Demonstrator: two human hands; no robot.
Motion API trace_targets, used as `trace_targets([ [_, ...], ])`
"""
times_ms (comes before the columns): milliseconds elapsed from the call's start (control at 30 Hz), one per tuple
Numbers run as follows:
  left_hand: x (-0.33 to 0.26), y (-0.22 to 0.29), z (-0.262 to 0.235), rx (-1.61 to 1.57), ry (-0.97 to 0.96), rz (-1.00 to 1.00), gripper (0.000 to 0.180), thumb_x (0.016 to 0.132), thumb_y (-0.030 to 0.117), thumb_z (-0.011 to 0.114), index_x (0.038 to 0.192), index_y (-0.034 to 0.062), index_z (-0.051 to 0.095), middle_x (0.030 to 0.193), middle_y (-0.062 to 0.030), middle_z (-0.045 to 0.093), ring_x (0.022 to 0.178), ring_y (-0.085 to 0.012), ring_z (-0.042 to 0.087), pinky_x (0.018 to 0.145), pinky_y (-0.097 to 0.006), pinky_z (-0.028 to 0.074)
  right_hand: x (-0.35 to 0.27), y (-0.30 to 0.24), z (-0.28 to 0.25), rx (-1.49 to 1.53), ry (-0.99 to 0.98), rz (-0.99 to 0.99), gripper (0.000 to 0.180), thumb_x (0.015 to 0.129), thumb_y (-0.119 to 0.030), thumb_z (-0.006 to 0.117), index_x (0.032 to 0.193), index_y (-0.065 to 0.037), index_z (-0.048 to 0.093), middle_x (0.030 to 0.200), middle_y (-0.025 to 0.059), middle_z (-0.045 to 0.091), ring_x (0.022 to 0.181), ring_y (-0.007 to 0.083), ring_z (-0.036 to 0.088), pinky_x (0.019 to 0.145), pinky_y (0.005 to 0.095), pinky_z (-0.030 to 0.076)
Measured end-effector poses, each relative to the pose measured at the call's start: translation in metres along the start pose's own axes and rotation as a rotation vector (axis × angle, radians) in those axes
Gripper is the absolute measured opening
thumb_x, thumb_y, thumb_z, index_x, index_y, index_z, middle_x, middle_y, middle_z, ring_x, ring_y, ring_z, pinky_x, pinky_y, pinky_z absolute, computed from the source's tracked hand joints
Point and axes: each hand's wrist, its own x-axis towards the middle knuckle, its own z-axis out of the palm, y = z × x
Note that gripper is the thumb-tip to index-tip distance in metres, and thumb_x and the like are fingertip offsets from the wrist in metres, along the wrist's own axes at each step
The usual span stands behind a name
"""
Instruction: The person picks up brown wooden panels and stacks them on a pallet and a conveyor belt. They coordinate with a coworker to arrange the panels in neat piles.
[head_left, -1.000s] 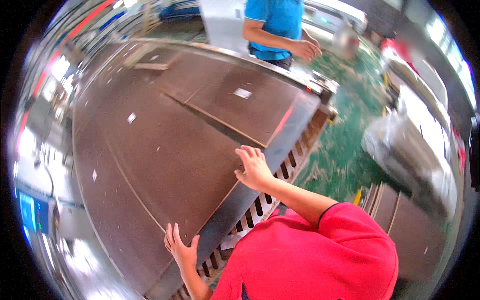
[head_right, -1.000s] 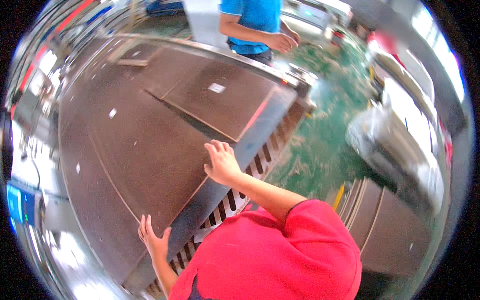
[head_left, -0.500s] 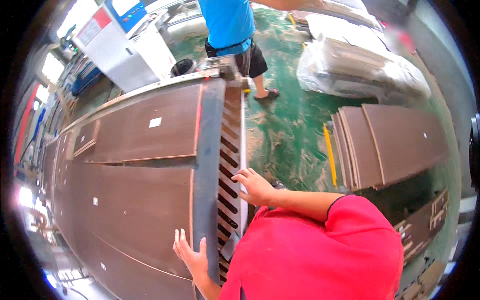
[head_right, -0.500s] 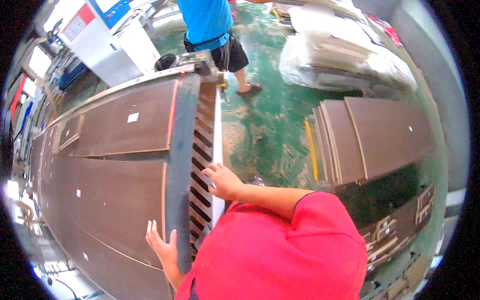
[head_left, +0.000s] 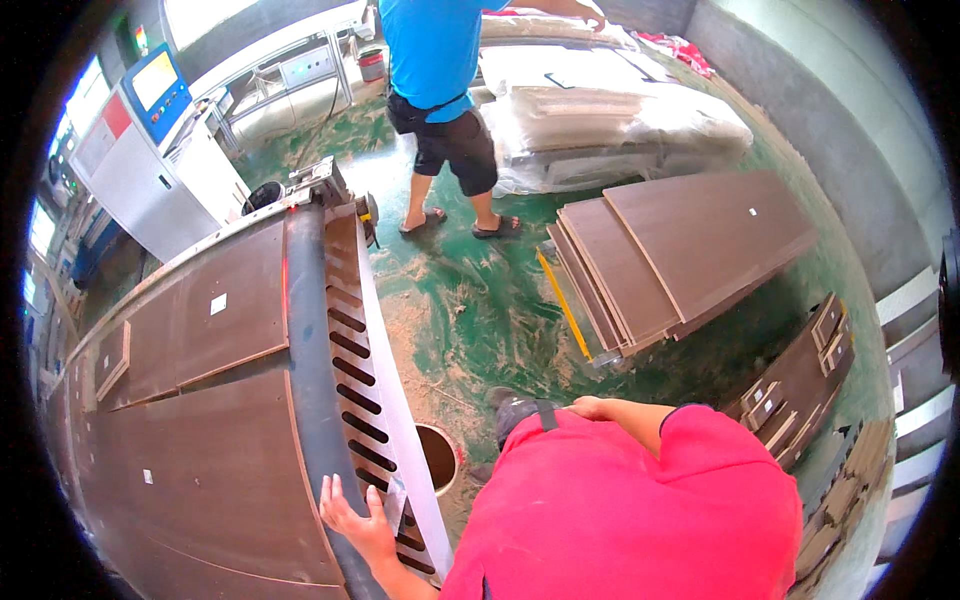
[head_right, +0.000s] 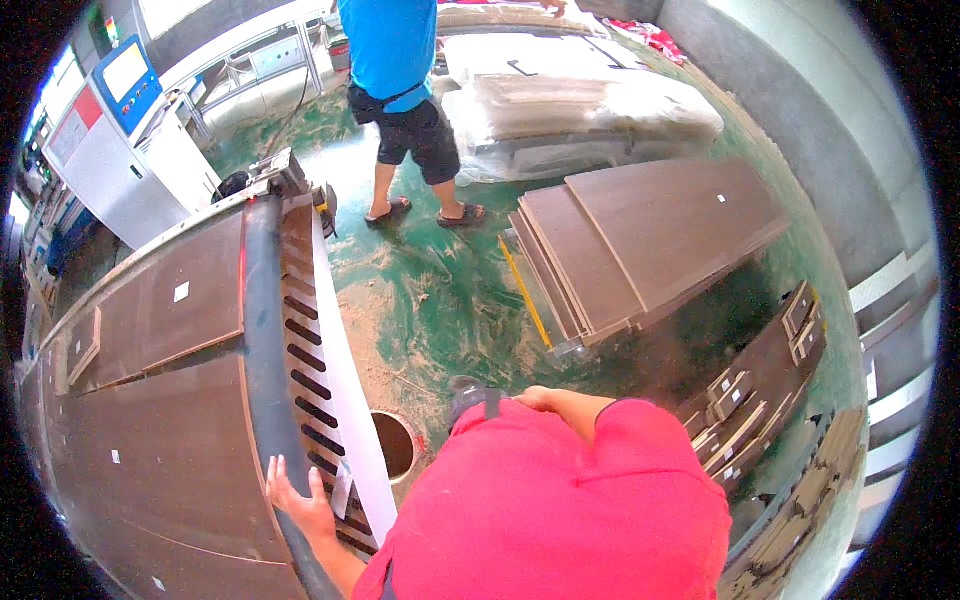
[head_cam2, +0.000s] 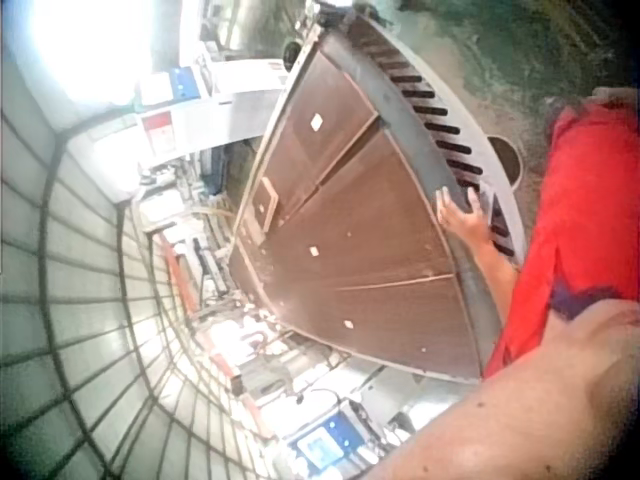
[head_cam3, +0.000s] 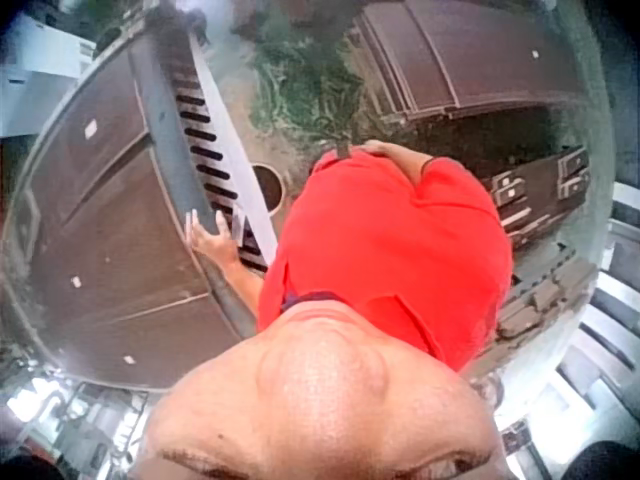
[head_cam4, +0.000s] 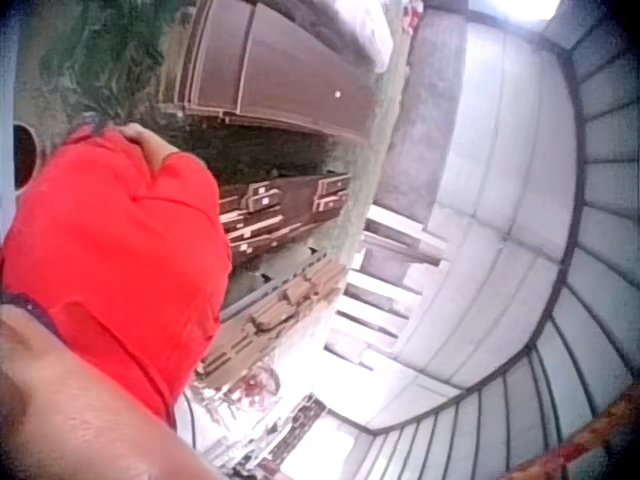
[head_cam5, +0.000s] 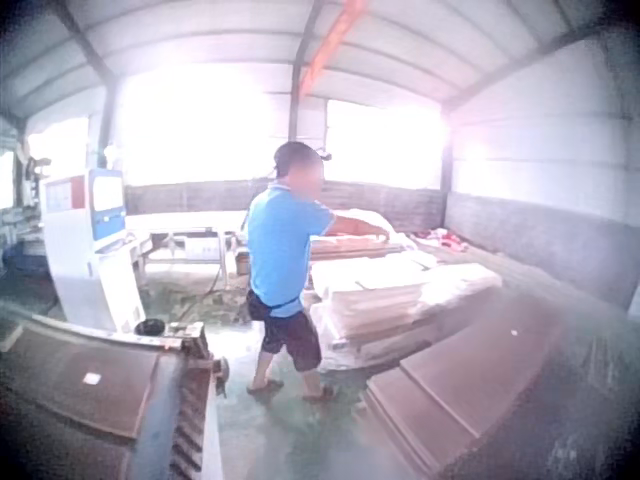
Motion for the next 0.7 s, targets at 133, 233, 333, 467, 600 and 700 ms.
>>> trace_targets([
  [133,-0.016,0.037,0.013,-0.13,-0.07,0.042,0.051,0.082,0.015,0.07,0.128,0.0017,0.053,0.13,-0.0167,0.052,0.123,-0.0359,0.044,0.107,-0.047,0.032,0.06,0.069,0.017,0.177,-0.077,0.123,0.054,0.094,-0.046,0.046,0.103,0.003,0.069,0.102,0.0194,0.068,0.095,0.032,0.066,0.075,0.0447,0.052],
  [233,-0.027,0.051,0.032,-0.258,-0.152,-0.002,0.049,0.083,0.013,0.07,0.127,-0.0005,0.053,0.119,-0.018,0.058,0.108,-0.033,0.054,0.097,-0.042,0.041,0.071,0.083,0.003,-0.518,-0.079,-0.341,0.043,0.089,-0.039,0.055,0.099,0.0,0.07,0.096,0.0155,0.069,0.081,0.0299,0.067,0.069,0.0435,0.055],
  [333,-0.037,0.084,0.053,-0.327,-0.228,-0.075,0.046,0.084,0.012,0.069,0.126,-0.0009,0.055,0.107,-0.0166,0.064,0.093,-0.0275,0.062,0.088,-0.04,0.048,0.035,0.077,-0.032,-0.075,-0.109,0.061,0.035,0.084,-0.034,0.064,0.099,-0.003,0.07,0.09,0.0136,0.069,0.073,0.0269,0.067,0.063,0.0429,0.056],
  [467,-0.036,0.146,0.099,-0.294,-0.385,0.025,0.042,0.084,0.013,0.07,0.121,-0.0002,0.058,0.105,-0.0154,0.066,0.094,-0.0275,0.062,0.087,-0.039,0.049,0.013,0.13,-0.074,0.376,-0.003,0.112,0.036,0.081,-0.031,0.07,0.109,-0.009,0.066,0.089,0.0113,0.067,0.071,0.025,0.066,0.06,0.0466,0.057],
  [600,-0.038,0.236,0.142,-0.377,-0.549,0.08,0.039,0.084,0.014,0.072,0.117,-0.0014,0.061,0.105,-0.0155,0.067,0.095,-0.028,0.064,0.088,-0.037,0.049,0.017,0.201,-0.094,0.499,0.107,0.092,0.038,0.083,-0.031,0.068,0.113,-0.008,0.064,0.093,0.0114,0.066,0.068,0.0261,0.065,0.057,0.0476,0.056],
  [700,-0.053,0.27,0.179,-0.344,-0.712,0.153,0.04,0.084,0.019,0.072,0.117,-0.0019,0.061,0.107,-0.0187,0.067,0.098,-0.0303,0.064,0.089,-0.038,0.05,0.012,0.268,-0.102,0.513,0.134,0.103,0.037,0.084,-0.03,0.067,0.113,-0.007,0.064,0.093,0.0124,0.066,0.066,0.0262,0.063,0.057,0.0476,0.056],
])
